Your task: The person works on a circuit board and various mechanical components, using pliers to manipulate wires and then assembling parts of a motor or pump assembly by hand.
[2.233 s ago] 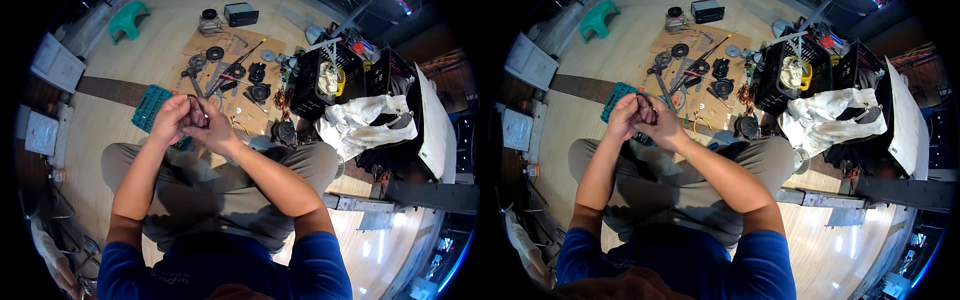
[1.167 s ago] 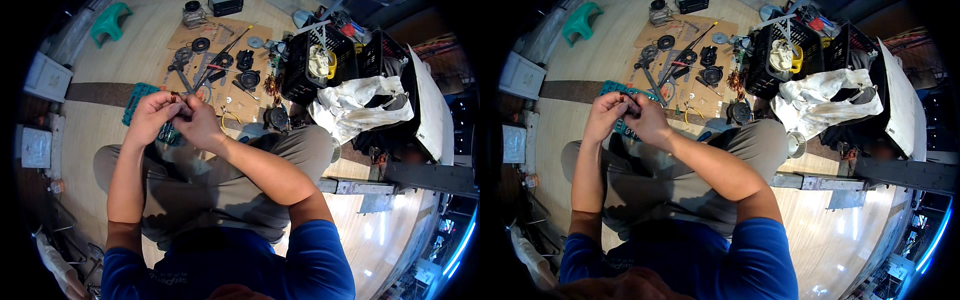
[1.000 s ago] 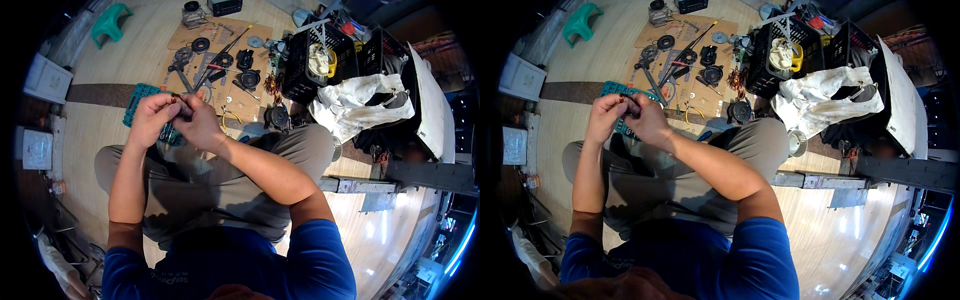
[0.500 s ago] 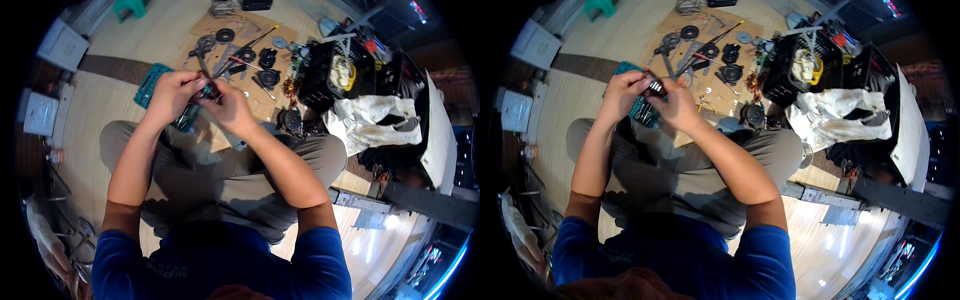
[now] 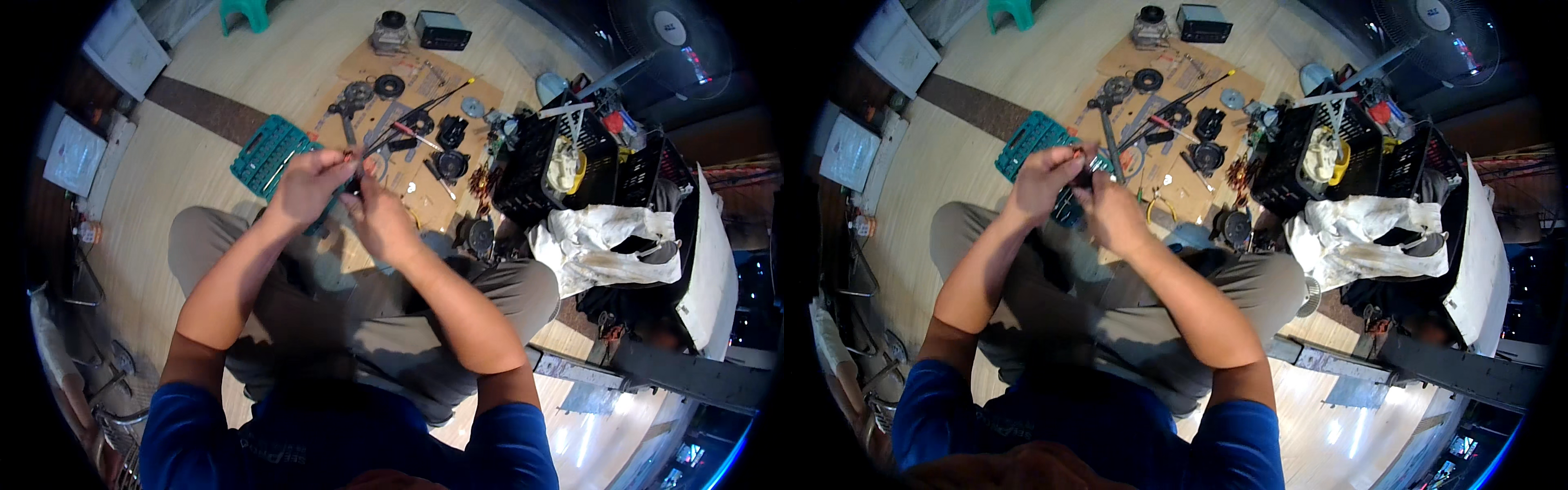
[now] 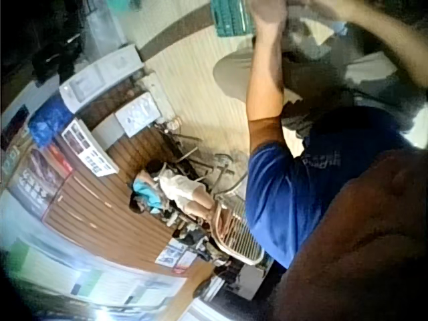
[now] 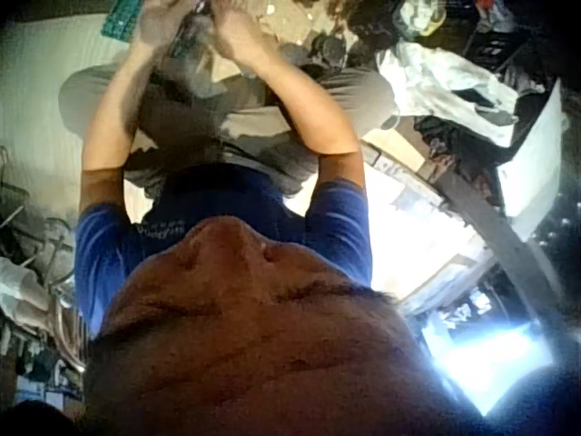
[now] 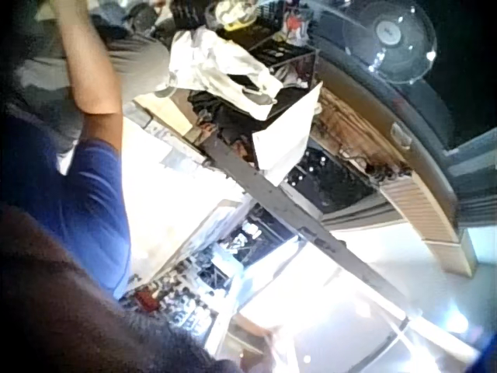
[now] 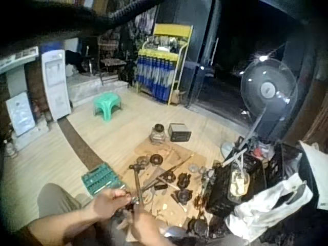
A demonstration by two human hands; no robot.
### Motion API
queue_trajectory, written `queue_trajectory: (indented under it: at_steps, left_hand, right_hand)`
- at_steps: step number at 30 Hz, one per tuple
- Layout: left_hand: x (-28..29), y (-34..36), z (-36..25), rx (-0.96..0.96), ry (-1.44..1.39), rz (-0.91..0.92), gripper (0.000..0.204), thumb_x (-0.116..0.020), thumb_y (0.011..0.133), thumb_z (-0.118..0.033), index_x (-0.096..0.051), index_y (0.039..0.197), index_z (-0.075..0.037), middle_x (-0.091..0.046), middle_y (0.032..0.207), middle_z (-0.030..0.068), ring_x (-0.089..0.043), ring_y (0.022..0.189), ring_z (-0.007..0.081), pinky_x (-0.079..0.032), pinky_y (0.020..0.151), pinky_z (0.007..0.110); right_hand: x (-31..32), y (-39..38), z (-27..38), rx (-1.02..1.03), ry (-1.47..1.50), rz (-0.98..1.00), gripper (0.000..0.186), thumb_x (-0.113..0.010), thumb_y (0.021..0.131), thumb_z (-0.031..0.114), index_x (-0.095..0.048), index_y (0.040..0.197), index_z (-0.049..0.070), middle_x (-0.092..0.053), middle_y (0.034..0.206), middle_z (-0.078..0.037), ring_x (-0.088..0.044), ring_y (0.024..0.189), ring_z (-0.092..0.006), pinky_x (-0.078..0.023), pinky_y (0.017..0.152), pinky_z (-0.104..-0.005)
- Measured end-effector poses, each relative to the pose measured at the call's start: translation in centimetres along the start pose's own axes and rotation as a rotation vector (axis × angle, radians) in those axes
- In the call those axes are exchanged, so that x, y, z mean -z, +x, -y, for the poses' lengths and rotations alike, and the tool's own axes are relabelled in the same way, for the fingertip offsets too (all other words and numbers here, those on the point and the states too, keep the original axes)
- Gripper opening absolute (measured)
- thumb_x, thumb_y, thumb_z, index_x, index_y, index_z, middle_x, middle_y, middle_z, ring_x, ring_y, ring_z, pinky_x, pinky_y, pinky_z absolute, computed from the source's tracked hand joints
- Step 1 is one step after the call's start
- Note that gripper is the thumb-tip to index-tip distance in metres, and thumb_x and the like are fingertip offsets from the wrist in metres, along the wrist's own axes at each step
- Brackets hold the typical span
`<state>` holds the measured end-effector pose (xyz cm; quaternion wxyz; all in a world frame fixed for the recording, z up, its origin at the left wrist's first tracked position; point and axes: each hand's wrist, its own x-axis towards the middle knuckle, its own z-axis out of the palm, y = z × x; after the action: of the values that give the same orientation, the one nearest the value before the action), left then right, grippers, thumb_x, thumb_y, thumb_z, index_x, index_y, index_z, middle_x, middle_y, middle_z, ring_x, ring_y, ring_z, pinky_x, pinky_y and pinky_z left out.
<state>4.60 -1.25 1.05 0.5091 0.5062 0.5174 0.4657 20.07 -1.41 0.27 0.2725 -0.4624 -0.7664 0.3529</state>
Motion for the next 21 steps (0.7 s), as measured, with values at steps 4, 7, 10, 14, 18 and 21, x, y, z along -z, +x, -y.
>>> queue_trajectory:
  at_steps: [4,7,10,14,18,21]
  left_hand:
    - [-0.3,-1.0,0.3,0.029,-0.103,-0.052,0.020,-0.053,0.091,-0.010,-0.065,0.092,0.005,-0.066,0.084,0.0061,-0.059,0.080,0.0097,-0.047,0.075,0.024]
    - [0.1,-1.4,0.9,0.103,-0.163,-0.077,0.020,-0.050,0.092,-0.010,-0.064,0.094,0.006,-0.066,0.087,0.0073,-0.060,0.081,0.0121,-0.047,0.076,0.025]
    - [0.1,-1.6,1.6,0.094,-0.235,-0.102,0.022,-0.048,0.093,-0.010,-0.063,0.096,0.005,-0.066,0.090,0.0078,-0.061,0.079,0.0149,-0.048,0.075,0.028]
    - [-0.4,-1.0,2.1,0.048,-0.221,-0.094,0.022,-0.048,0.095,-0.012,-0.063,0.099,0.003,-0.065,0.091,0.0078,-0.060,0.083,0.0134,-0.047,0.075,0.024]
    - [-0.9,-0.3,2.9,0.194,-0.224,-0.150,0.022,-0.048,0.096,-0.013,-0.062,0.100,0.004,-0.066,0.094,0.0091,-0.060,0.084,0.0127,-0.047,0.078,0.024]
    - [-0.8,0.6,3.8,0.112,-0.339,-0.153,0.021,-0.048,0.096,-0.013,-0.060,0.099,0.004,-0.065,0.097,0.0119,-0.062,0.088,0.0151,-0.048,0.080,0.027]
  right_hand:
    - [-0.9,-0.4,-0.1,0.099,0.065,0.011,0.026,-0.056,0.088,0.018,-0.050,0.100,-0.004,-0.060,0.085,-0.028,-0.058,0.084,-0.0456,-0.047,0.071,-0.0480]
    - [-1.7,-0.4,-0.4,0.098,0.068,0.034,0.023,-0.055,0.088,0.015,-0.050,0.102,-0.003,-0.060,0.082,-0.027,-0.058,0.081,-0.0454,-0.047,0.068,-0.0473]
    - [-2.9,-0.4,-0.9,0.022,0.011,0.118,0.023,-0.054,0.088,0.015,-0.050,0.102,-0.002,-0.060,0.084,-0.026,-0.058,0.081,-0.0444,-0.047,0.068,-0.0477]
    - [-4.0,-0.2,-1.9,-0.069,0.039,0.103,0.035,-0.053,0.089,0.022,-0.047,0.112,-0.004,-0.061,0.091,-0.026,-0.059,0.081,-0.0431,-0.047,0.070,-0.0499]
    - [-3.5,-0.3,-2.3,0.096,0.021,-0.123,0.041,-0.054,0.089,0.024,-0.046,0.115,-0.006,-0.061,0.090,-0.026,-0.060,0.081,-0.0427,-0.047,0.070,-0.0500]
    - [-2.9,0.3,-2.3,0.006,0.071,-0.015,0.040,-0.054,0.089,0.027,-0.048,0.113,-0.004,-0.062,0.089,-0.024,-0.061,0.082,-0.0411,-0.048,0.071,-0.0482]
